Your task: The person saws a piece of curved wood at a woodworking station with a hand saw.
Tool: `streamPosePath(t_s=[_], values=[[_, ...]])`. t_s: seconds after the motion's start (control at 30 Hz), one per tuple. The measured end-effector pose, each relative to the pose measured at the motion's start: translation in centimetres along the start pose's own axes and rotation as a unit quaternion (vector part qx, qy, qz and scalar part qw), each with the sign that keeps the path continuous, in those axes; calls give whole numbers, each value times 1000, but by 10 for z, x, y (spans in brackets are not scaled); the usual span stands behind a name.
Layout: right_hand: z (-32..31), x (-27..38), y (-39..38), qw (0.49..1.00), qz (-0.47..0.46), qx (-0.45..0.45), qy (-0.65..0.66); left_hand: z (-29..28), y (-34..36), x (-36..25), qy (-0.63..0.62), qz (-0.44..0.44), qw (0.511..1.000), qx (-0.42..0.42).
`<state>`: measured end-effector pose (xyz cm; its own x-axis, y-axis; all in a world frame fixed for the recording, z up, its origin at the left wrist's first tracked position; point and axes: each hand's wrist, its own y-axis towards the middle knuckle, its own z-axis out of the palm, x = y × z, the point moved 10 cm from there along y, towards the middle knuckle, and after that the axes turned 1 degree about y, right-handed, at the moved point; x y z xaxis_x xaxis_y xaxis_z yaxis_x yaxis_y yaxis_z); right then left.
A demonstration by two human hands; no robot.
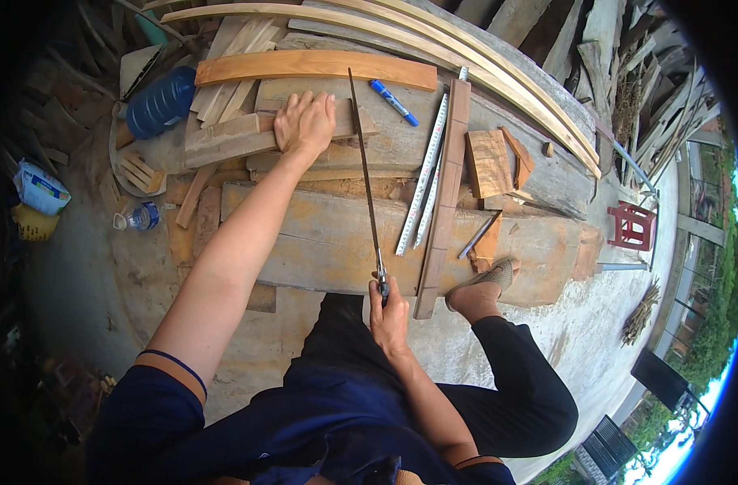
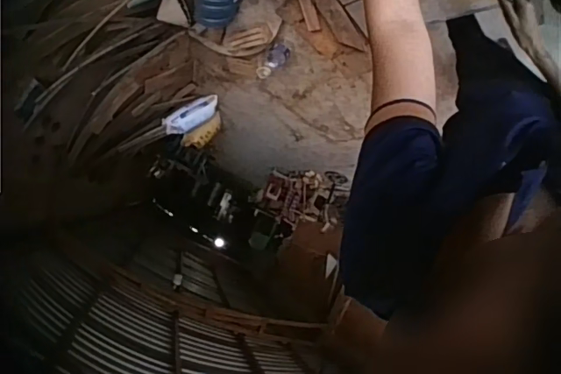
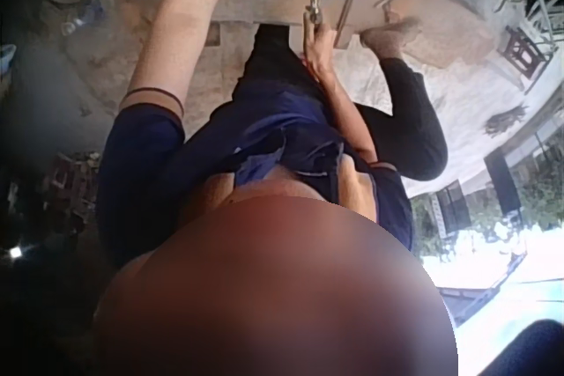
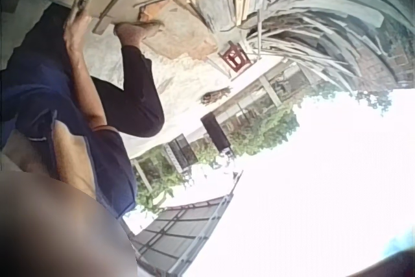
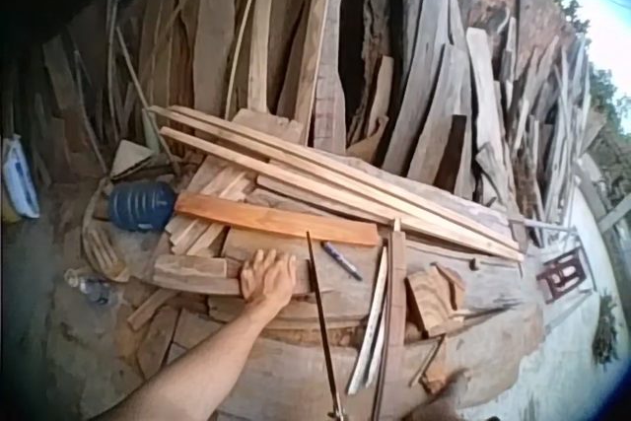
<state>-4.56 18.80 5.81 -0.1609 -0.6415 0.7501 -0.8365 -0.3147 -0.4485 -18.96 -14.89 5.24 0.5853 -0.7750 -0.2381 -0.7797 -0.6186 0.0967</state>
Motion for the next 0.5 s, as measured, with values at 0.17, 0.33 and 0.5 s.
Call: streamPosePath(t_s=[0.17, 0.33, 0.5], values=[[9, 24, 32, 999, -39, -1, -5, -3, -1, 1, 8, 14, 1000, -2], [17, 76, 116, 995, -83, -29, -38, -1, 1, -9, -3, 4, 1000, -12], [9, 27, 39, 999, -51, 12, -13, 1, -2, 1, -2, 2, 1000, -6]])
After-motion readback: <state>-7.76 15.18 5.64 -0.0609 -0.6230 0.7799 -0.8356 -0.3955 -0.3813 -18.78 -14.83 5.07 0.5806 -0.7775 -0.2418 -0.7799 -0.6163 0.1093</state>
